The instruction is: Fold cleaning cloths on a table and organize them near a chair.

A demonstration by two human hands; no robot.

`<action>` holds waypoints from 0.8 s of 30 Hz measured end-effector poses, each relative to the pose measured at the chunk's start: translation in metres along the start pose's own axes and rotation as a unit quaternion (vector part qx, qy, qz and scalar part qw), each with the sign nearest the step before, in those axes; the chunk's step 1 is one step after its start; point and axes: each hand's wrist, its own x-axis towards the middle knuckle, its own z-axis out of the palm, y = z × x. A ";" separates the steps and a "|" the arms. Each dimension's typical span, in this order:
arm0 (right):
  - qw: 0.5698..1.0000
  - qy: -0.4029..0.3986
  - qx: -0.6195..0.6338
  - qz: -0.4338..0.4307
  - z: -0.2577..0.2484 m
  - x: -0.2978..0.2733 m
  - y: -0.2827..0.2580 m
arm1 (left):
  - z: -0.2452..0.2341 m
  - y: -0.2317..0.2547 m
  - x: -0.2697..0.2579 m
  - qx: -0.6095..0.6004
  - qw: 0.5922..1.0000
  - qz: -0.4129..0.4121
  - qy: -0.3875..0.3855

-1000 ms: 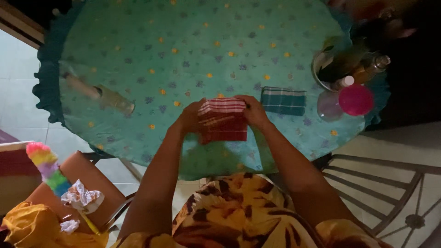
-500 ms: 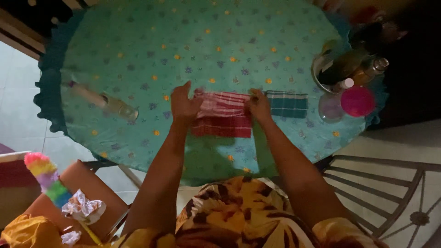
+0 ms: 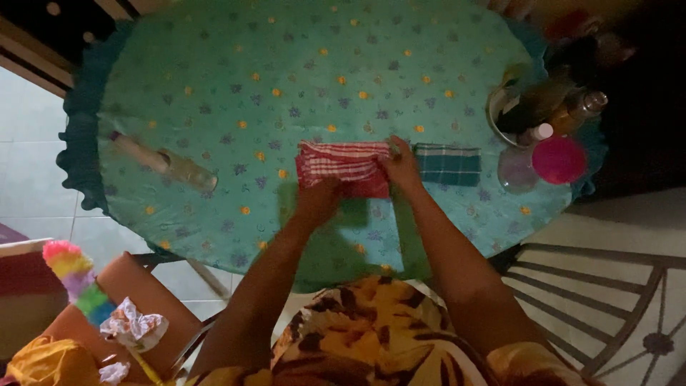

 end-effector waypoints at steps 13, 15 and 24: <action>0.974 -0.111 -0.034 -0.195 -0.005 -0.001 -0.118 | -0.199 0.096 0.083 -0.168 0.975 -0.146 0.005; 0.987 -0.078 -0.035 -0.138 -0.005 -0.014 -0.169 | -0.187 0.055 0.091 -0.012 0.999 -0.016 0.039; 0.985 0.041 -0.127 -0.107 -0.018 0.002 -0.239 | -0.200 0.003 0.093 0.031 0.976 -0.042 0.213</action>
